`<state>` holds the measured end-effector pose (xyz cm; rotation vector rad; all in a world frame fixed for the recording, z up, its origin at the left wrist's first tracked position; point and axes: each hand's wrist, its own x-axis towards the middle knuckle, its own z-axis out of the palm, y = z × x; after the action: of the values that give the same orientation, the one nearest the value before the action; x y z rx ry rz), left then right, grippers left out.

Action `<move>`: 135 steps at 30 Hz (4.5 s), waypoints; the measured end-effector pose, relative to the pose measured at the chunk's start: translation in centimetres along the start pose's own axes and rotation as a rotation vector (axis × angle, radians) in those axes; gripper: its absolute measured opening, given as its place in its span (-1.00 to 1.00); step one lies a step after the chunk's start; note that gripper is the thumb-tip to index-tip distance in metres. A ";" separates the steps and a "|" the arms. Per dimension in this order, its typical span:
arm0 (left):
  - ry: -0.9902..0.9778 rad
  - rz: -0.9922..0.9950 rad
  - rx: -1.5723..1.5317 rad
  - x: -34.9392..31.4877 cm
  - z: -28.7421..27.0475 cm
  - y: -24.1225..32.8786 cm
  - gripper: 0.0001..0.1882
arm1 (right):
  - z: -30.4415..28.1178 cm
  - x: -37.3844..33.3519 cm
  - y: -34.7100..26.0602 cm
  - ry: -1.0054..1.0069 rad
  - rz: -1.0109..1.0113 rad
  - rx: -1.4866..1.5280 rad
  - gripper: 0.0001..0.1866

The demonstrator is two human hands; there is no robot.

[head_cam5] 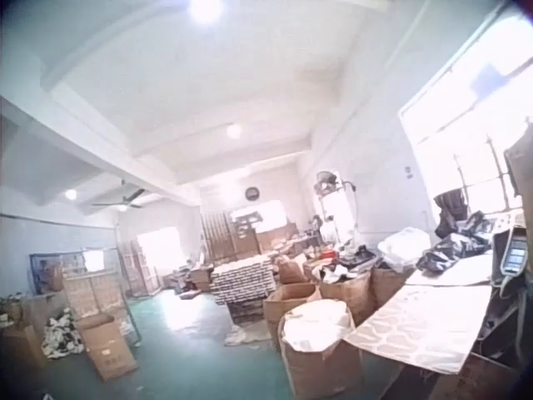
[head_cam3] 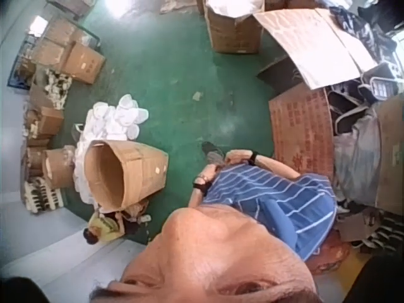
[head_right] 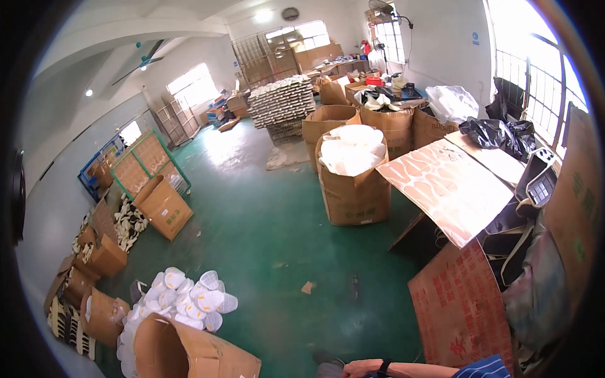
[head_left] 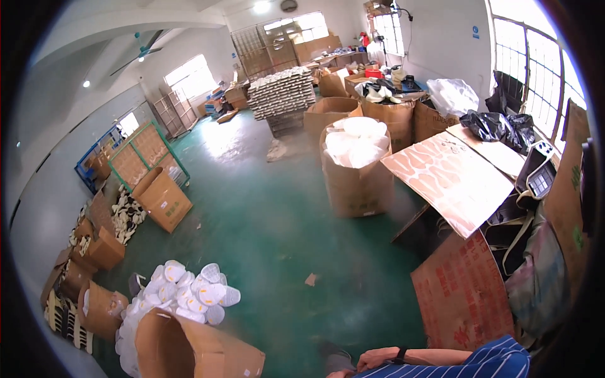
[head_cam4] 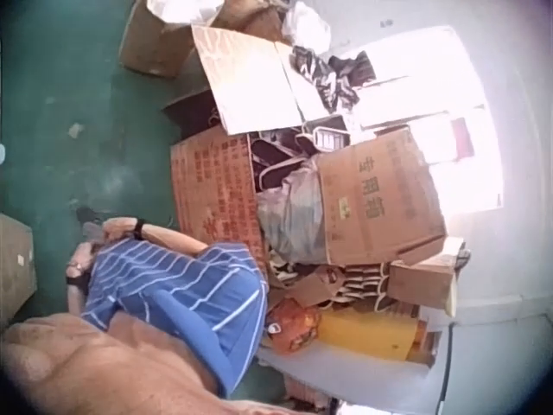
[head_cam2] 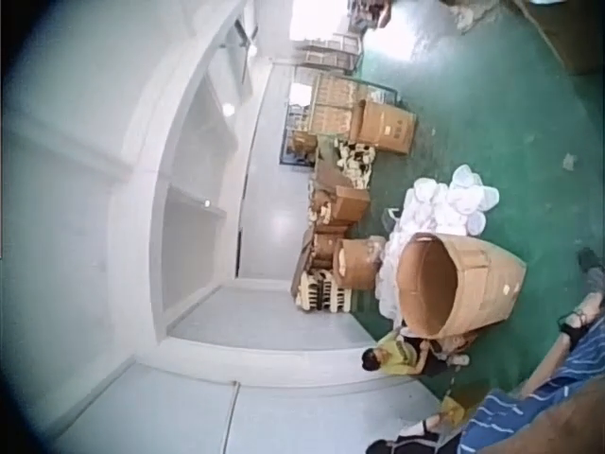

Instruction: The recorder is preparing or applying a substance to shoe sole components in a factory setting.

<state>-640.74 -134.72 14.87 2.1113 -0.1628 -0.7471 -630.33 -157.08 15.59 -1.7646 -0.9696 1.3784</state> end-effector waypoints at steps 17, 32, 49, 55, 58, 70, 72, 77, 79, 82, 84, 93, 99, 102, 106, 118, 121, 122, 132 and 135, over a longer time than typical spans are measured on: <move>-0.203 0.133 0.075 21.0 -32.8 -1.4 -0.72 | -24.0 13.2 -2.7 0.522 -0.108 -0.472 -0.79; 0.429 -0.085 -0.233 32.0 -50.9 0.9 -0.80 | -52.4 20.9 -8.8 0.545 -0.054 -0.129 -0.68; 0.251 -0.197 -0.255 60.0 -73.5 4.9 -0.70 | -85.2 21.9 -5.3 0.704 0.180 -0.002 -0.79; -0.195 0.002 -0.221 68.6 -78.3 7.1 -0.74 | -89.6 22.3 -5.8 0.934 0.286 0.231 -0.81; -0.269 0.003 -0.179 72.6 -80.4 6.6 -0.82 | -92.1 24.8 -7.6 0.964 0.133 0.294 -0.77; -0.383 0.061 -0.162 85.9 -95.3 3.8 -0.84 | -105.2 34.3 -10.0 0.903 0.314 -0.009 -0.90; -0.380 0.066 -0.157 87.5 -98.4 3.6 -0.84 | -108.7 35.4 -11.1 0.990 0.235 -0.015 -0.87; -0.354 0.186 -0.112 90.3 -102.6 1.9 -0.80 | -112.7 41.7 -13.9 0.722 -0.033 -0.131 -0.68; -0.367 0.223 -0.096 91.7 -103.5 0.4 -0.78 | -113.9 42.7 -13.5 0.708 -0.048 -0.173 -0.65; -0.381 0.221 -0.116 93.3 -105.2 -0.9 -0.75 | -116.6 42.9 -13.0 0.644 -0.129 -0.143 -0.63; -0.406 0.205 -0.118 94.2 -106.6 -1.5 -0.76 | -118.7 43.7 -13.2 0.606 -0.179 -0.117 -0.60; -0.409 0.119 -0.098 101.7 -112.9 -4.1 -0.76 | -130.8 50.7 -10.9 0.453 -0.138 -0.197 -0.67; -0.212 0.046 -0.246 108.9 -119.3 -3.9 -0.78 | -142.1 55.0 -5.5 0.170 -0.309 -0.121 -0.68; -0.153 0.008 -0.257 112.1 -123.0 -4.4 -0.71 | -151.0 55.4 -5.5 0.205 -0.377 0.103 -0.71; -0.075 -0.106 -0.585 118.5 -127.3 -4.9 -0.63 | -158.4 60.2 -2.5 0.613 -0.199 -0.160 -0.72; -0.161 0.107 -0.229 136.4 -138.9 -7.1 -0.60 | -180.7 71.8 2.6 -0.059 0.081 0.150 -0.50; -0.081 0.094 -0.254 140.0 -146.8 -5.3 -0.70 | -186.4 75.3 2.9 -0.008 0.141 0.173 -0.50; -0.068 0.103 -0.255 142.0 -149.1 -6.1 -0.70 | -188.5 76.6 2.3 0.022 0.151 0.180 -0.51; -0.453 0.013 -0.235 155.3 -169.4 -11.1 -0.62 | -207.8 88.7 -4.0 0.105 0.158 0.058 -0.65; -0.481 -0.044 -0.343 157.9 -174.2 -13.3 -0.59 | -212.1 93.2 -2.9 0.130 0.116 0.007 -0.66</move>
<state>-416.19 -63.96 10.72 1.5906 -0.2294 -1.2095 -408.70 -89.47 17.52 -1.9053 -0.8027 1.3171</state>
